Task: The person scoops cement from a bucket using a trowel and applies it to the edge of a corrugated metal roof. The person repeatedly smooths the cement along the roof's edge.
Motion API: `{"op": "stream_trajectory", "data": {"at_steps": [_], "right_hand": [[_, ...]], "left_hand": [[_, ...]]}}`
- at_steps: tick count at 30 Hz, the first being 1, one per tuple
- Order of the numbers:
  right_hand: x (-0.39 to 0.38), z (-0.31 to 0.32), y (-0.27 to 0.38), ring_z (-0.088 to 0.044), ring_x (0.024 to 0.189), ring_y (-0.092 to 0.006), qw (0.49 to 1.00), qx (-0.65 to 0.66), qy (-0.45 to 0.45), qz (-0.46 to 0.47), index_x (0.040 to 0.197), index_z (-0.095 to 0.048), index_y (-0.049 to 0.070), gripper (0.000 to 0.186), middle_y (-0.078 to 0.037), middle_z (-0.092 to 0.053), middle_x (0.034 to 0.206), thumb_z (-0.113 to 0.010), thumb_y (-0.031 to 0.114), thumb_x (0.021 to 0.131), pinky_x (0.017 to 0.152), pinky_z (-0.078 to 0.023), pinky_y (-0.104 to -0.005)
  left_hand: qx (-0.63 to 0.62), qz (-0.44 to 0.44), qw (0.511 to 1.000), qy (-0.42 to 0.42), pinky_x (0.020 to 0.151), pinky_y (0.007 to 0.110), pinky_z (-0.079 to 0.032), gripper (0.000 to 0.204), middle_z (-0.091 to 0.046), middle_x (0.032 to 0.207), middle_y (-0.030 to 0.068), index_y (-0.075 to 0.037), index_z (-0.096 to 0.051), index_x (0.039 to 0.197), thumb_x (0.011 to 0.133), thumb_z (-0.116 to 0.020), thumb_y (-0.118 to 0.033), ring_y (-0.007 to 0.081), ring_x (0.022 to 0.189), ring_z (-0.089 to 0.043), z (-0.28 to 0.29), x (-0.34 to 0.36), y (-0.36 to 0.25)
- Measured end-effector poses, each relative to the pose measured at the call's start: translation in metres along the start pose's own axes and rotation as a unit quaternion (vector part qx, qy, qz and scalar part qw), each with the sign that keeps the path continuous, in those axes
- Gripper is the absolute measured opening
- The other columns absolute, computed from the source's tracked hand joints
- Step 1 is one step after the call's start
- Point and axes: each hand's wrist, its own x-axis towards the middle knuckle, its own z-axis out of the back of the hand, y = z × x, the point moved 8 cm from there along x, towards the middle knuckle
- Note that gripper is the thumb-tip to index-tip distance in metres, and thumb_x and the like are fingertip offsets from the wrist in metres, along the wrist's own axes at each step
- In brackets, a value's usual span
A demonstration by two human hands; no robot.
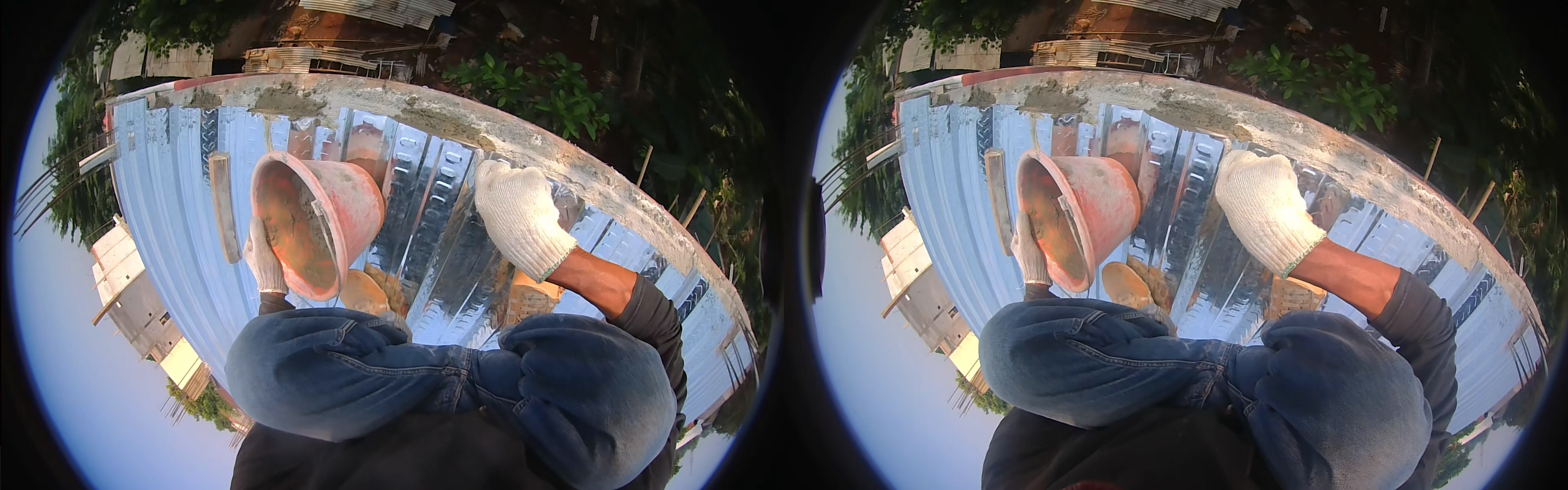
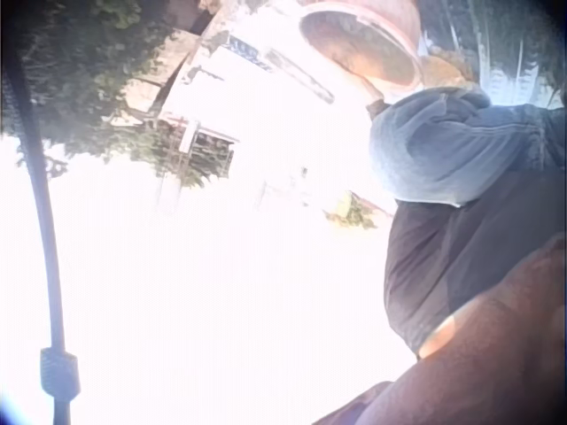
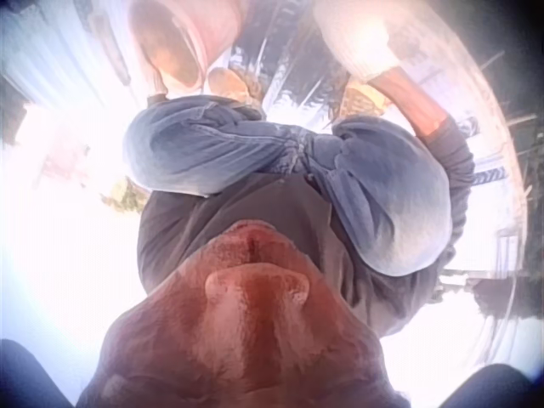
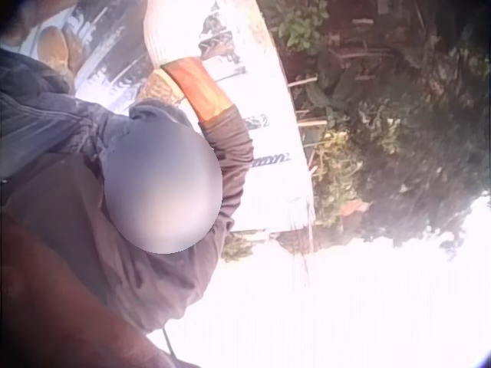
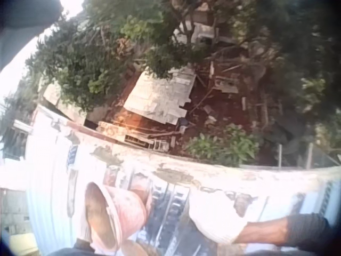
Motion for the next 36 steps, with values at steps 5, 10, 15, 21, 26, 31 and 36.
{"op": "stream_trajectory", "data": {"at_steps": [5,10,15,21,26,31,36], "right_hand": [[0.007,0.003,-0.021,-0.084,0.077,-0.0302,0.998,0.033,-0.007,0.044,0.110,-0.079,-0.005,0.032,-0.018,-0.078,0.084,-0.083,0.010,0.082,0.060,-0.062,-0.0421],[0.000,0.007,-0.057,-0.083,0.078,-0.0362,0.994,0.092,-0.039,0.036,0.111,-0.078,-0.008,0.026,-0.023,-0.078,0.087,-0.079,0.010,0.091,0.062,-0.065,-0.0456],[-0.016,0.028,-0.096,-0.082,0.081,-0.0393,0.989,0.146,0.032,-0.007,0.114,-0.079,0.003,0.027,-0.019,-0.079,0.088,-0.079,0.017,0.091,0.075,-0.067,-0.0458],[-0.021,0.029,-0.108,-0.081,0.091,-0.0380,0.988,0.132,-0.045,-0.072,0.108,-0.075,0.004,0.022,-0.019,-0.078,0.094,-0.080,0.017,0.091,0.082,-0.066,-0.0471],[-0.021,-0.018,-0.086,-0.082,0.079,-0.0351,0.994,0.085,-0.027,-0.065,0.126,-0.077,-0.002,0.037,-0.018,-0.079,0.089,-0.078,0.010,0.091,0.068,-0.065,-0.0447],[-0.035,-0.009,-0.065,-0.081,0.081,-0.0329,0.998,0.021,-0.055,-0.030,0.137,-0.072,-0.003,0.050,-0.016,-0.078,0.091,-0.079,0.005,0.088,0.068,-0.064,-0.0436],[-0.035,-0.011,-0.065,-0.081,0.079,-0.0297,0.999,0.016,0.029,0.002,0.148,-0.067,-0.005,0.064,-0.013,-0.077,0.088,-0.081,0.007,0.086,0.065,-0.064,-0.0409]], "left_hand": [[0.008,-0.015,1.000,-0.015,0.080,0.033,-0.062,0.045,-0.079,0.107,0.0068,0.001,-0.079,0.114,0.117,-0.070,-0.043,0.0142,0.091,-0.074,0.016,0.003,0.004],[0.019,-0.017,1.000,-0.003,0.079,0.033,-0.060,0.044,-0.078,0.104,0.0054,0.000,-0.078,0.112,0.116,-0.071,-0.043,0.0133,0.089,-0.071,0.010,0.000,0.001],[0.027,-0.011,0.999,-0.015,0.080,0.033,-0.060,0.044,-0.078,0.107,0.0059,0.001,-0.078,0.113,0.116,-0.070,-0.042,0.0137,0.090,-0.072,0.008,-0.005,-0.004],[-0.013,0.000,1.000,-0.008,0.081,0.034,-0.062,0.044,-0.079,0.110,0.0073,0.002,-0.077,0.118,0.117,-0.069,-0.041,0.0150,0.093,-0.074,0.014,-0.002,0.003],[0.004,0.004,1.000,-0.010,0.084,0.035,-0.063,0.042,-0.080,0.113,0.0070,0.002,-0.077,0.118,0.118,-0.068,-0.040,0.0150,0.096,-0.075,0.005,-0.003,-0.001],[0.010,-0.003,1.000,-0.005,0.086,0.034,-0.063,0.044,-0.080,0.114,0.0070,0.002,-0.077,0.119,0.119,-0.067,-0.041,0.0150,0.097,-0.075,0.015,0.000,0.002],[0.028,-0.030,0.999,0.002,0.086,0.033,-0.061,0.048,-0.079,0.114,0.0057,0.002,-0.078,0.120,0.119,-0.066,-0.044,0.0144,0.098,-0.074,0.011,0.002,0.003]]}}
